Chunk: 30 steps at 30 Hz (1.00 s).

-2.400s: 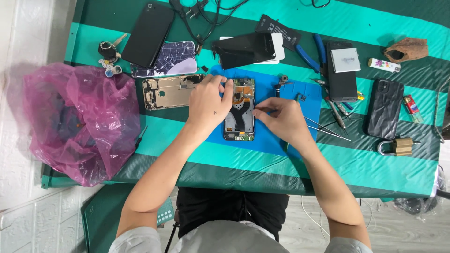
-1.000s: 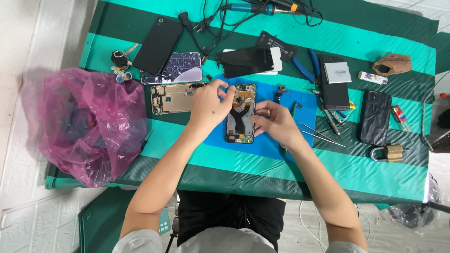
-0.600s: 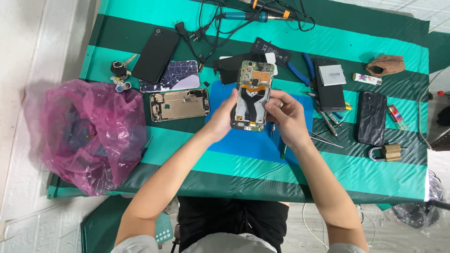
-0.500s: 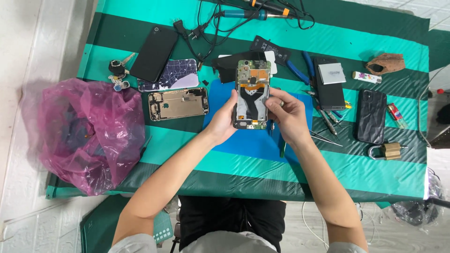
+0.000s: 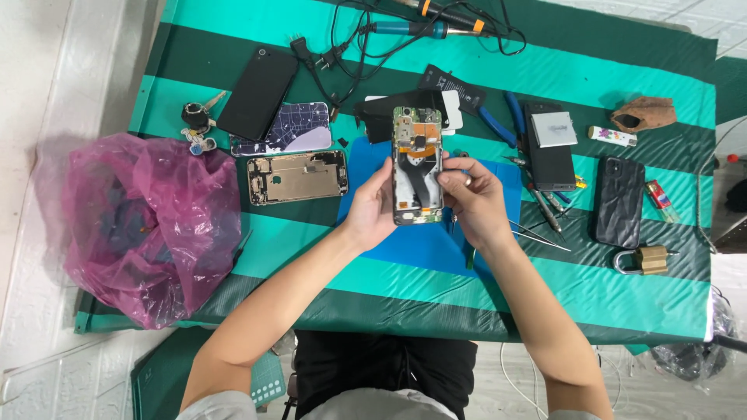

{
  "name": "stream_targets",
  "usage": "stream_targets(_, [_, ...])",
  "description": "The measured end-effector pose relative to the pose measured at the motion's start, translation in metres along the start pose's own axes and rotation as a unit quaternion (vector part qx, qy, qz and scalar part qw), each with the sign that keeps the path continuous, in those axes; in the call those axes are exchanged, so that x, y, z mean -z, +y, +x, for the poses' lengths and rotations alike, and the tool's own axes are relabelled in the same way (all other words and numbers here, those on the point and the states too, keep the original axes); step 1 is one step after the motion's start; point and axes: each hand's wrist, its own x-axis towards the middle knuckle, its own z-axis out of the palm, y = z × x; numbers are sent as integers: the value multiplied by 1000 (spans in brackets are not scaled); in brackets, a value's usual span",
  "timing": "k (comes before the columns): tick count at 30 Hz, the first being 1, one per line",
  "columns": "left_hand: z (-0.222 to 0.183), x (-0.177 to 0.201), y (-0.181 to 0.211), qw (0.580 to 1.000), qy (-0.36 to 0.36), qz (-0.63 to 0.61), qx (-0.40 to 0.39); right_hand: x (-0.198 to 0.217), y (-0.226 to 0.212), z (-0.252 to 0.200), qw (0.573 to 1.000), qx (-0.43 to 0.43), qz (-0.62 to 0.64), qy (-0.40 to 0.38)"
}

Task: Disassembling and inspecting a mobile phone's internal components on a repair bench

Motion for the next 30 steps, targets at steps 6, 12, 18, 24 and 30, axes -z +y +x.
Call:
stream_targets(6, [4, 9, 3, 988, -60, 123, -65, -5, -9, -4, 999, -40, 35, -13])
stream_targets(12, [2, -2, 4, 992, -62, 91, -69, 4, 4, 0, 999, -30, -6, -16])
stream_targets(18, [-6, -28, 12, 998, -15, 52, -28, -17, -28, -12, 991, 30, -117, -53])
stream_targets(24, [-8, -33, 13, 1000, 7, 17, -11, -14, -25, -9, 992, 29, -91, -79])
stream_targets(30, [-1, 6, 7, 1000, -27, -12, -11, -21, -37, -13, 987, 27, -115, -108])
